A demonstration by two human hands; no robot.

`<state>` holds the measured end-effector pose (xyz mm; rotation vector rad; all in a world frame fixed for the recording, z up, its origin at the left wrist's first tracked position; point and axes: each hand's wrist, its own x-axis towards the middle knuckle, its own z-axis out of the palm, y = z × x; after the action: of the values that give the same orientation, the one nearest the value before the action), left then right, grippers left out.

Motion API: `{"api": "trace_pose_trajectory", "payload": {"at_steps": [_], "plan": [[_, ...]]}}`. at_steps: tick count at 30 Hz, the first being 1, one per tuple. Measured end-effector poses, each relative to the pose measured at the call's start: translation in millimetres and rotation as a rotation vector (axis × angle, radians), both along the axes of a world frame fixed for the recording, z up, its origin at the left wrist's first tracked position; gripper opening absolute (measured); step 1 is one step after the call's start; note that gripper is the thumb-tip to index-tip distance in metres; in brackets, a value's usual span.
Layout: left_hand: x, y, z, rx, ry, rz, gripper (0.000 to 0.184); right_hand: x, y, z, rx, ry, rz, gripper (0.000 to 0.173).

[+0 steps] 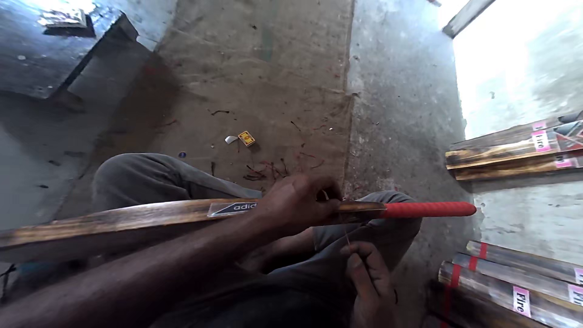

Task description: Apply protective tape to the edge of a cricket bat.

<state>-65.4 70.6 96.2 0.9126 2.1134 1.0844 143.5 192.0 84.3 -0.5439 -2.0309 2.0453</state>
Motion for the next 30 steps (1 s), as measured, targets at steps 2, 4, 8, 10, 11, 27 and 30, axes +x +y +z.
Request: {"api": "trace_pose_trajectory", "payload": {"at_steps": [2,4,8,10,11,27,30], "plan": [[-2,0,0,0.005,-0.003,0.009,0.013,4,0,-4,0.002,-0.012,0.011,0.021],[0,-2,1,-0.011,-0.006,0.016,0.014,10,-2,-9,-0.041,-0.054,0.020,0.021],[4,-1,-1,-0.009,0.056,0.010,0.012,12,6,-34,-0.050,-0.094,0.063,0.025],[6,-2,-3,0.005,0.071,0.010,0.011,7,15,-47,-0.038,-0.041,0.111,0.040],[7,-3,-4,0.014,0.078,0.009,0.011,2,15,-46,-0.049,-0.035,0.095,0.043],[1,0,-3,0.031,0.016,0.001,0.013,-20,-6,-17,-0.267,-0.078,-0.122,0.022],[2,0,-4,0.036,0.070,0.006,0.010,-20,-7,-16,-0.268,-0.059,-0.123,0.022]]}}
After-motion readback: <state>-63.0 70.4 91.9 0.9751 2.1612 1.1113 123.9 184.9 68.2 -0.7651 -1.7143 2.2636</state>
